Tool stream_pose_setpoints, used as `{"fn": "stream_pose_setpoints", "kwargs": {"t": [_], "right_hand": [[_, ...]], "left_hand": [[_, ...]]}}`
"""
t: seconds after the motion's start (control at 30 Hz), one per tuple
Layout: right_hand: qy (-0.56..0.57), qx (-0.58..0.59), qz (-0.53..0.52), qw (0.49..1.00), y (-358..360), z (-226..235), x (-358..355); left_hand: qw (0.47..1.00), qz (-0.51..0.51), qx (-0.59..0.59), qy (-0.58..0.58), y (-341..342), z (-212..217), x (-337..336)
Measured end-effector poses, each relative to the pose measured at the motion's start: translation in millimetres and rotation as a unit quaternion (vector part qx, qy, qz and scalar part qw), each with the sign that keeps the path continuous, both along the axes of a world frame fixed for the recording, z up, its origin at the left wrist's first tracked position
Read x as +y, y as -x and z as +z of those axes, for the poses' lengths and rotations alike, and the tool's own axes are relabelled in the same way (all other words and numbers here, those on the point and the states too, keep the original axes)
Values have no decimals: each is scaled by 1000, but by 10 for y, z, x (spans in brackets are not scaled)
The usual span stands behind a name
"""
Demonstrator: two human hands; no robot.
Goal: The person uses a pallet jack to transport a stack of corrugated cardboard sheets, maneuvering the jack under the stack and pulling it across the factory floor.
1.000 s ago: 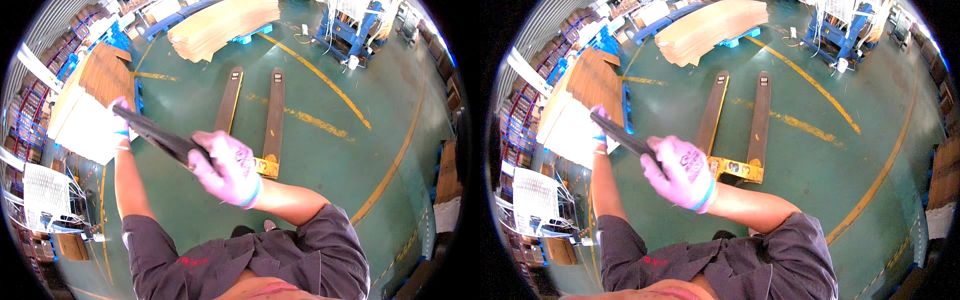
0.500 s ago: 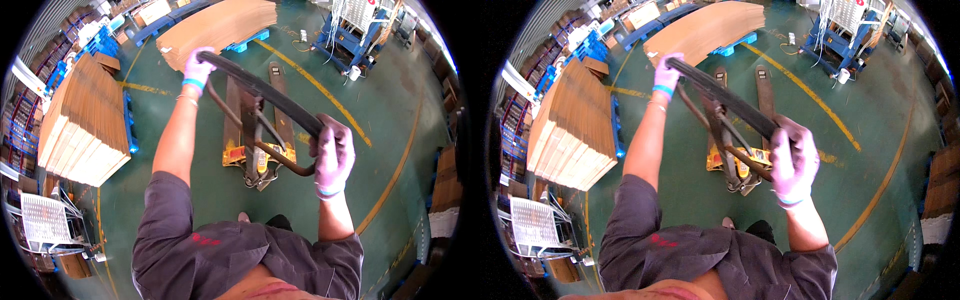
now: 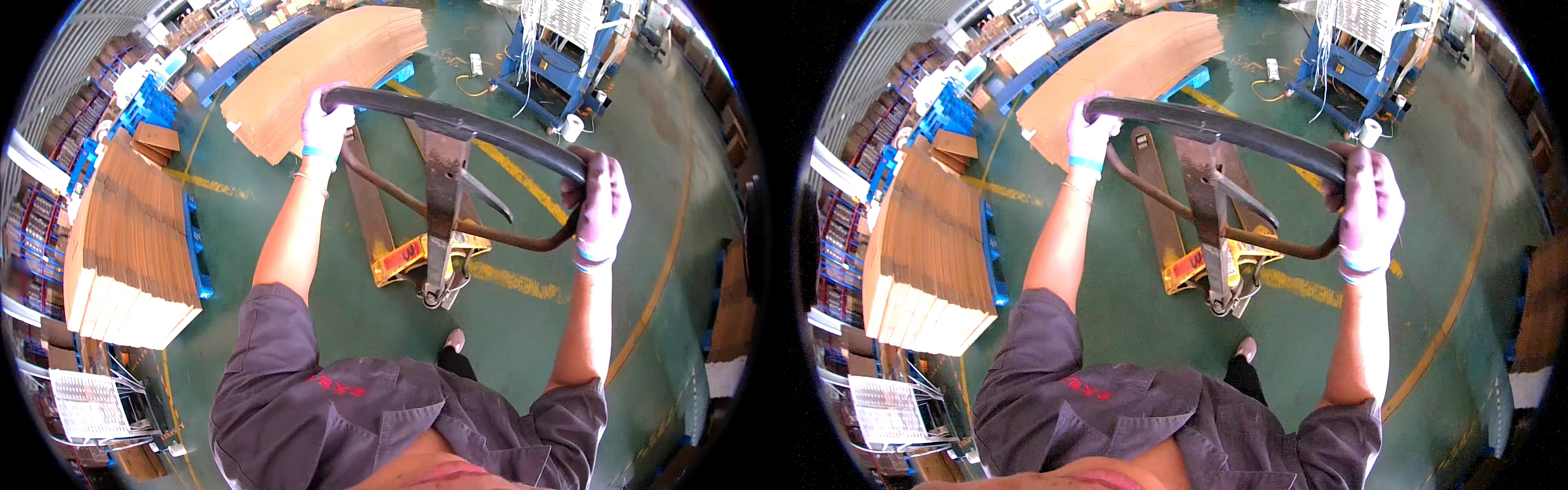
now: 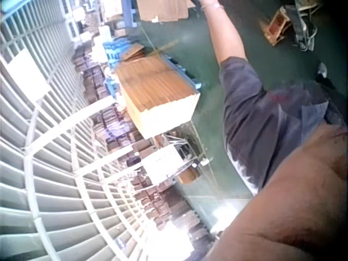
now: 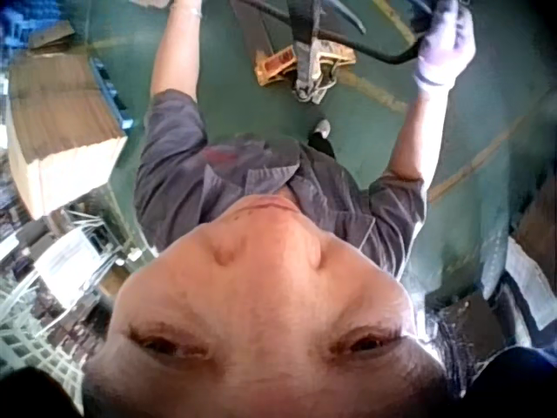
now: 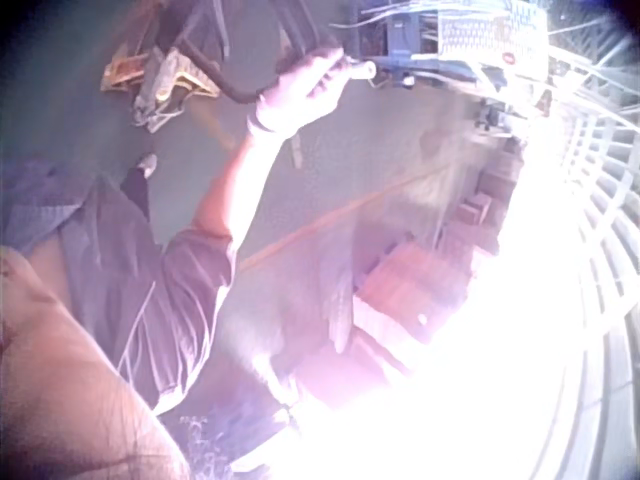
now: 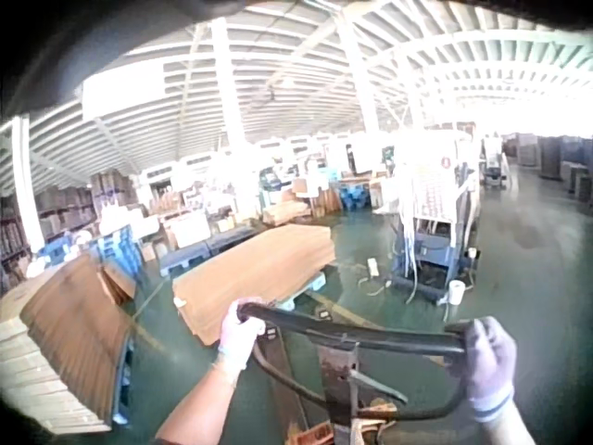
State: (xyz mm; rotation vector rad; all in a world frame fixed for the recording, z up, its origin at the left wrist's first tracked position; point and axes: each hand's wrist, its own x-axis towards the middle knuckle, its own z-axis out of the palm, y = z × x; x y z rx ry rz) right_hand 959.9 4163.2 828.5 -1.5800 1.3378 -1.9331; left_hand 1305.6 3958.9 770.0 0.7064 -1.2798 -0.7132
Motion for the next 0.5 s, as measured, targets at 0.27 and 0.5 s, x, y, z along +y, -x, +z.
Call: {"fn": "stream_pose_setpoints", "kwargs": {"t": [0.27, 0.5], "right_hand": [[-14, -49, 35, 998, 947, 221, -1733], [5, 9, -6, 1000, 1530, 383, -3269]], "left_hand": [[999, 44, -12, -7, 809, 218, -1302], [998, 53, -16, -17, 1307, 407, -2467]]}}
